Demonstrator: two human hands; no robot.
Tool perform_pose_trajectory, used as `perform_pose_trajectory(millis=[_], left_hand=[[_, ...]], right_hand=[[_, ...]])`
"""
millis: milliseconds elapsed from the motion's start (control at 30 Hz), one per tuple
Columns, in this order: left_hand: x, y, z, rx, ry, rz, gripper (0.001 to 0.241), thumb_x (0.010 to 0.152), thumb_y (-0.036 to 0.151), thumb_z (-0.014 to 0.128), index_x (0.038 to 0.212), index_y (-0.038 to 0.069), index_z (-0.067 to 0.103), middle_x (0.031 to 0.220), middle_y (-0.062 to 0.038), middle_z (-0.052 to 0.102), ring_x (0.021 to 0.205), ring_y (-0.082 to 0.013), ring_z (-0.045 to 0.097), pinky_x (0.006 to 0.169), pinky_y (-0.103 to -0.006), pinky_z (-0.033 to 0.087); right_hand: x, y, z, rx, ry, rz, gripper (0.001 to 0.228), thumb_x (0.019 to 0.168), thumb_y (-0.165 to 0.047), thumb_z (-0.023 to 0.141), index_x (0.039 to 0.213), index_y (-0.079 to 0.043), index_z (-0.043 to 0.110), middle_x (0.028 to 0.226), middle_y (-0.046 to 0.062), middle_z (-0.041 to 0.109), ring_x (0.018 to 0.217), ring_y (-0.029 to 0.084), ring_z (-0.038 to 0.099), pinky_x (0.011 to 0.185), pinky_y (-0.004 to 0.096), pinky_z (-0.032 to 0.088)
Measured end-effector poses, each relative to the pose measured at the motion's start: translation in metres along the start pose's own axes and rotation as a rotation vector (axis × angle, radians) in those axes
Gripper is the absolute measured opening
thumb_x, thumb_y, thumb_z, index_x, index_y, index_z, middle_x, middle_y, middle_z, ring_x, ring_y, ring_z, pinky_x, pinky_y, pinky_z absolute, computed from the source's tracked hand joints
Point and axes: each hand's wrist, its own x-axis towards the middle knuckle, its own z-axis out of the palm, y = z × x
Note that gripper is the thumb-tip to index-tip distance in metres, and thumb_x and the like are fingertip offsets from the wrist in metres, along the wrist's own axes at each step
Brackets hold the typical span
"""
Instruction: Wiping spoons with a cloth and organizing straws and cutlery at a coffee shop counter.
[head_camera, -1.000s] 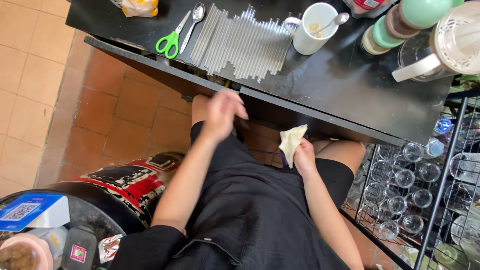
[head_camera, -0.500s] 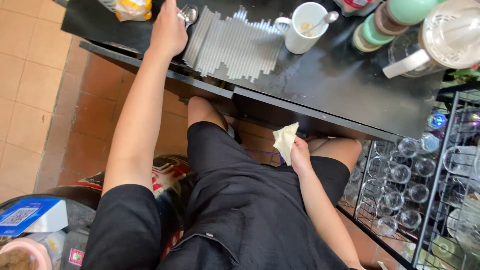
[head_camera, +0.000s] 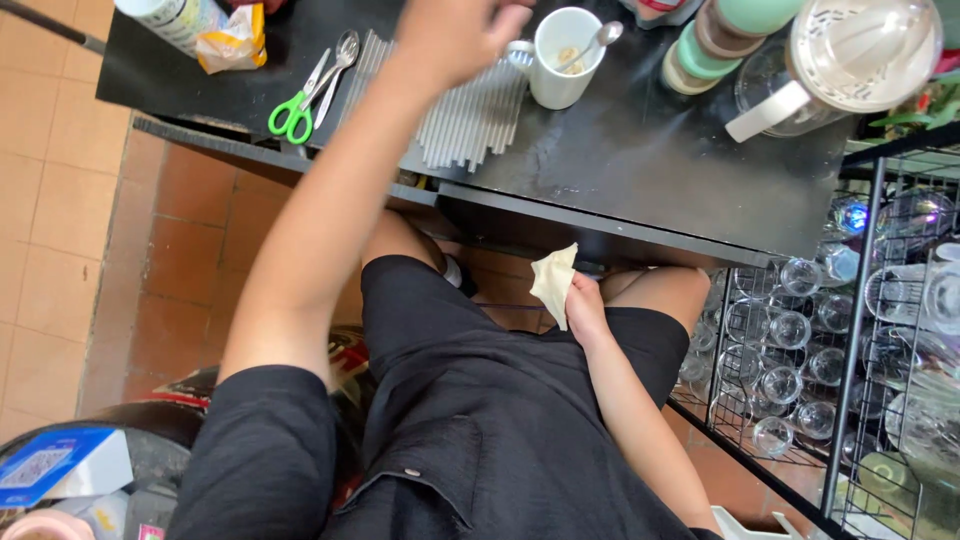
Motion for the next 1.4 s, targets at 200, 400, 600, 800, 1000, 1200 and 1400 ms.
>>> perform_pose_trajectory(millis=[200, 400, 600, 800, 1000, 1200, 1400], left_hand=[[0.04, 0.038, 0.074, 0.137, -0.228, 0.032, 0.015, 0.083, 0.025, 0.077, 0.09, 0.011, 0.078, 0.08, -0.013, 0.073, 0.074, -0.0308, 0.071, 0.065, -0.0458, 0.054], [0.04, 0.04, 0.081, 0.133, -0.143, 0.128, 0.013, 0.085, 0.022, 0.075, 0.085, 0.009, 0.078, 0.077, -0.013, 0.072, 0.072, -0.0332, 0.07, 0.063, -0.0469, 0.053], [-0.014, 0.097, -0.012, -0.312, 0.151, 0.094, 0.014, 0.103, 0.017, 0.067, 0.099, 0.005, 0.072, 0.086, -0.01, 0.073, 0.081, -0.0272, 0.071, 0.072, -0.0387, 0.053], [-0.165, 0.12, 0.035, -0.889, -0.093, -0.29, 0.014, 0.107, 0.012, 0.06, 0.103, 0.003, 0.07, 0.094, -0.006, 0.071, 0.086, -0.0133, 0.067, 0.078, -0.0286, 0.054], [-0.28, 0.123, 0.126, -1.308, -0.265, -0.773, 0.017, 0.108, 0.017, 0.051, 0.101, 0.007, 0.063, 0.084, -0.005, 0.071, 0.075, -0.0109, 0.068, 0.068, -0.0256, 0.053], [-0.281, 0.135, 0.117, -1.068, -0.459, -0.711, 0.017, 0.107, 0.017, 0.05, 0.104, 0.005, 0.063, 0.07, -0.003, 0.064, 0.062, -0.0113, 0.062, 0.058, -0.026, 0.05], [-0.335, 0.098, 0.192, -1.635, -0.606, -0.822, 0.027, 0.114, 0.026, 0.044, 0.102, 0.007, 0.059, 0.069, 0.006, 0.043, 0.06, -0.0068, 0.038, 0.055, -0.024, 0.033]], right_hand=[[0.0, 0.012, -0.014, 0.052, 0.012, -0.044, 0.023, 0.102, -0.017, 0.061, 0.112, 0.0, 0.073, 0.099, 0.005, 0.076, 0.085, 0.013, 0.071, 0.073, 0.027, 0.056], [-0.008, -0.002, -0.009, 0.054, 0.027, -0.039, 0.022, 0.102, -0.016, 0.062, 0.112, 0.0, 0.073, 0.099, 0.006, 0.075, 0.084, 0.013, 0.07, 0.072, 0.028, 0.055], [-0.001, 0.003, -0.01, 0.072, -0.004, -0.011, 0.024, 0.102, -0.017, 0.06, 0.114, -0.001, 0.073, 0.1, 0.005, 0.076, 0.085, 0.013, 0.071, 0.074, 0.028, 0.056], [0.007, 0.006, -0.002, 0.11, -0.01, 0.019, 0.025, 0.103, -0.016, 0.059, 0.118, -0.001, 0.071, 0.106, 0.006, 0.074, 0.09, 0.014, 0.071, 0.078, 0.029, 0.057], [0.012, 0.027, -0.013, 0.132, -0.023, 0.039, 0.025, 0.103, -0.015, 0.058, 0.119, 0.0, 0.069, 0.107, 0.006, 0.074, 0.093, 0.015, 0.072, 0.081, 0.029, 0.058], [0.005, 0.021, -0.009, 0.129, -0.134, 0.011, 0.021, 0.103, -0.013, 0.06, 0.116, 0.001, 0.07, 0.105, 0.006, 0.073, 0.091, 0.013, 0.07, 0.078, 0.028, 0.055], [0.007, 0.028, -0.014, 0.006, -0.103, -0.034, 0.018, 0.105, -0.013, 0.059, 0.112, 0.0, 0.069, 0.103, 0.004, 0.072, 0.089, 0.011, 0.067, 0.077, 0.027, 0.054]])
